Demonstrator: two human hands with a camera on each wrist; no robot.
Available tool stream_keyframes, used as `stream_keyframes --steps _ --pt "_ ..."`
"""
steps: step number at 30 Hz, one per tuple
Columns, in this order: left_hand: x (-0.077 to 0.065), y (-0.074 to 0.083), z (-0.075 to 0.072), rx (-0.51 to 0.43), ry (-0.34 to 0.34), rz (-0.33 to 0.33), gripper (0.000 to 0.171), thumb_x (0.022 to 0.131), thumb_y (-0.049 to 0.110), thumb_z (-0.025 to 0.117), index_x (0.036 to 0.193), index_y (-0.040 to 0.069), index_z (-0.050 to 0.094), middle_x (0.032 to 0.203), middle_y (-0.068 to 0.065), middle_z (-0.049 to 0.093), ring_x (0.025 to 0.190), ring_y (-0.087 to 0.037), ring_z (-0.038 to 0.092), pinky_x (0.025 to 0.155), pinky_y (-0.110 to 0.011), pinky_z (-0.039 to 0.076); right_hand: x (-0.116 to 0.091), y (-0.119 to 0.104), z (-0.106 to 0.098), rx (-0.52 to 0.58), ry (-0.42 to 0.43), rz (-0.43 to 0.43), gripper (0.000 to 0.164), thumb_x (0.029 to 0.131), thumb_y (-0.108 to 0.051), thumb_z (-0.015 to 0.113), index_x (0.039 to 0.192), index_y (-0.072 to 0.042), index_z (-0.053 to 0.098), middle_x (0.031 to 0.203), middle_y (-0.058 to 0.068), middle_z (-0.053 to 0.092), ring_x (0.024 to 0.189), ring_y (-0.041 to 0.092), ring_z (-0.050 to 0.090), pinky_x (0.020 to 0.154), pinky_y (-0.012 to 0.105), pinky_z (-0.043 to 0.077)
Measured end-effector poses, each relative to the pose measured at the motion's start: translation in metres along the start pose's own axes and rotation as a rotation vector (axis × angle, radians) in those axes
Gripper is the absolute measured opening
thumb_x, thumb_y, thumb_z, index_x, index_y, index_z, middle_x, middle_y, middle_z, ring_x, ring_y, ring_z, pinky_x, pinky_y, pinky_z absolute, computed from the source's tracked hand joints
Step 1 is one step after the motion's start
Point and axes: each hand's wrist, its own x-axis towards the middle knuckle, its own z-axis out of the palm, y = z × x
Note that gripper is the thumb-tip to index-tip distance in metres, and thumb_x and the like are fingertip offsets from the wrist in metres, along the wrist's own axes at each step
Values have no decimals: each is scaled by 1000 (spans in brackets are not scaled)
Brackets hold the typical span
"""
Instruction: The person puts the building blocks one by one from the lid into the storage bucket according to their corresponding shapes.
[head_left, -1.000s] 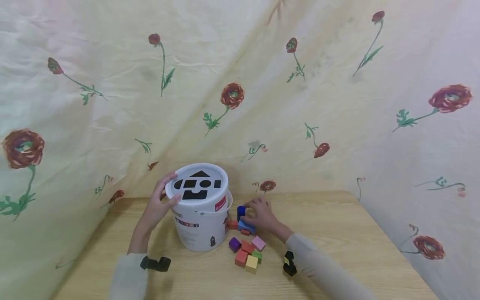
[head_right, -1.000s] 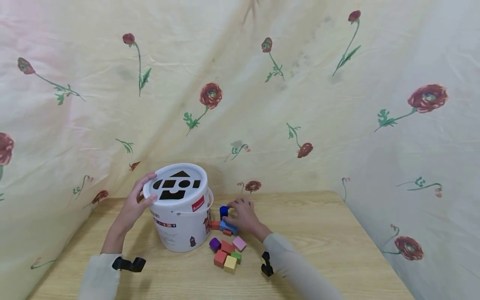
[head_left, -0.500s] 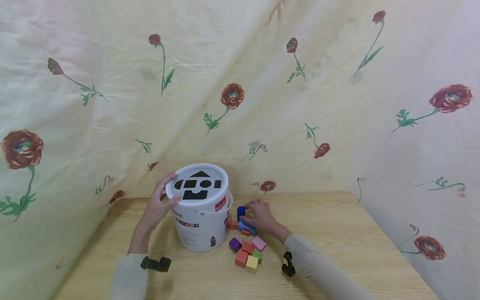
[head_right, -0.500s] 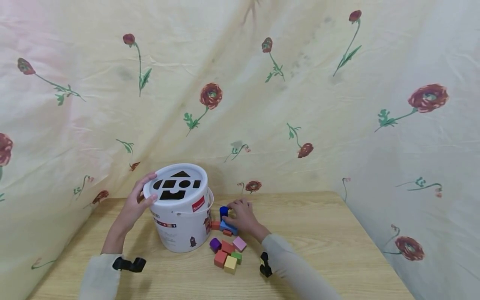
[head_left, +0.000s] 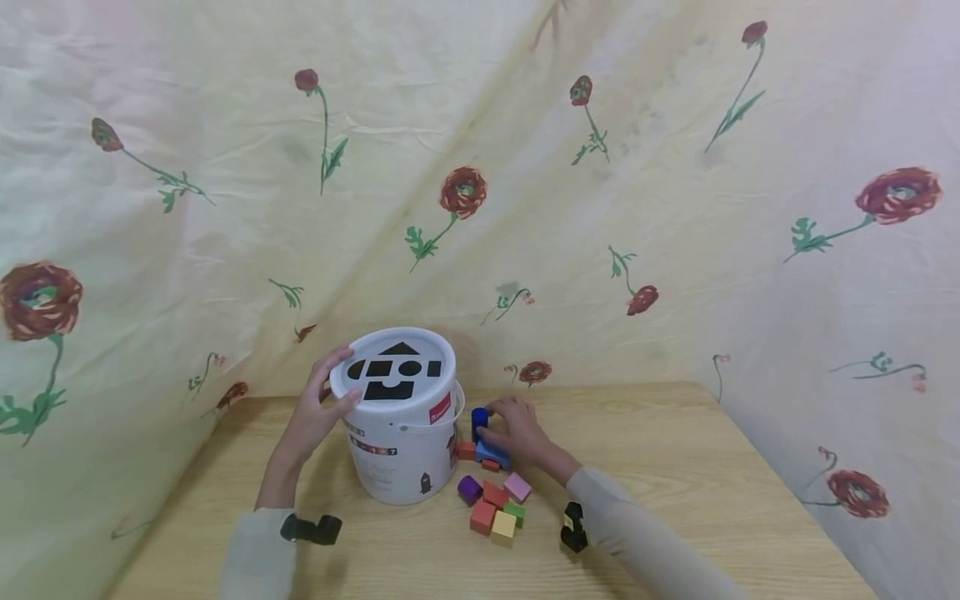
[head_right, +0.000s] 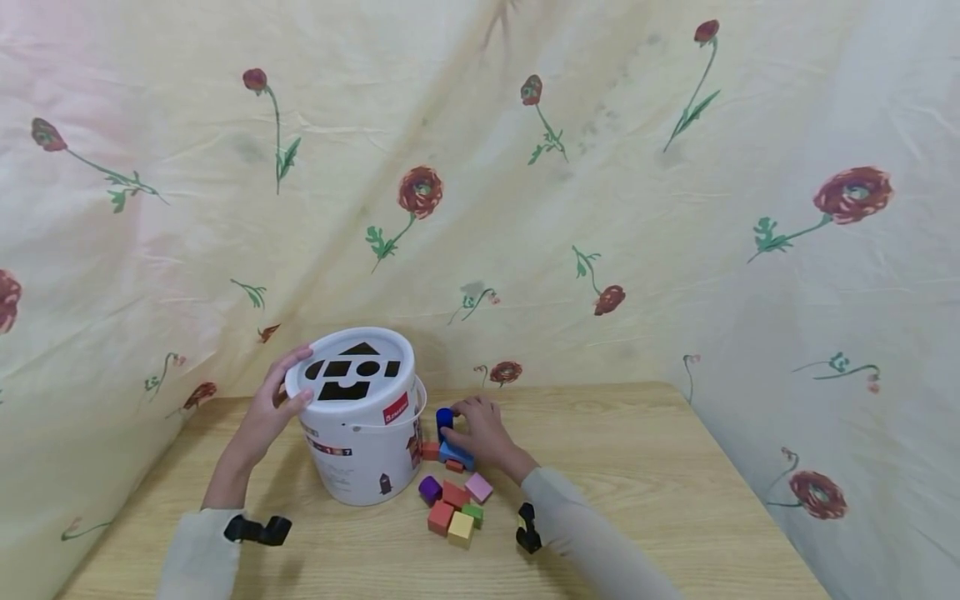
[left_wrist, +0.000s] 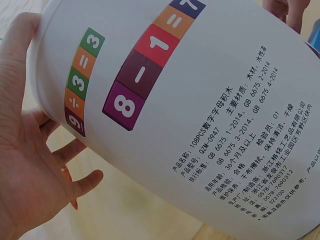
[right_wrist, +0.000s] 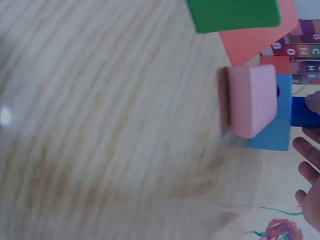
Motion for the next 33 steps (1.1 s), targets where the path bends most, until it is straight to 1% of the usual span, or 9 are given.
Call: stream_keyframes --steps 6,10,13,15,20,23,27,33 --pt "0 -1 -1 10 6 -13 70 95 25 67 158 20 36 169 -7 20 151 -37 22 117 -70 21 5 -6 -8 2 39 -55 30 92 -24 75 113 -4 71 112 11 70 111 28 56 96 49 43" --pt "0 -1 -1 10 5 -17 70 95 25 66 158 21 35 169 -7 20 151 -37 21 117 -70 21 8 -11 -18 40 50 -86 30 92 -23 74 113 -3 70 113 13 70 112 31 57 96 50 46" --pt "-1 0 -1 8 2 -16 70 95 25 66 158 21 35 169 -7 20 151 -37 21 117 -70 21 10 -16 -27 63 47 -95 28 92 -22 74 112 -3 70 113 12 71 112 31 56 97 51 47" --pt "-1 1 0 7 2 -13 70 95 24 66 158 21 35 169 -7 20 151 -38 21 117 -70 21 12 -20 -34 52 47 -113 28 92 -22 74 111 -3 70 111 11 71 111 30 57 99 51 46" --pt "-1 1 0 3 2 -9 71 95 23 66 158 20 35 169 -8 19 152 -38 20 116 -70 22 15 -34 -55 31 59 -171 26 91 -22 76 108 -3 71 106 10 72 109 29 59 100 51 46" --pt "-1 0 -1 2 4 -11 70 95 23 66 158 20 35 169 -7 19 152 -38 20 117 -70 22 16 -43 -68 63 57 -172 24 91 -21 75 108 -4 71 107 9 72 110 29 55 97 48 45" --pt "-1 0 -1 9 5 -9 70 95 23 67 158 20 35 169 -7 20 152 -38 21 117 -70 22 18 -54 -83 80 83 -170 24 91 -20 75 109 -4 72 108 10 71 109 29 52 93 45 44" --pt "0 1 -1 2 -1 -1 71 95 23 67 158 20 35 169 -8 20 151 -38 22 116 -70 22 22 -69 -102 58 128 -178 28 92 -21 75 113 -3 71 110 12 71 112 33 53 95 51 44"
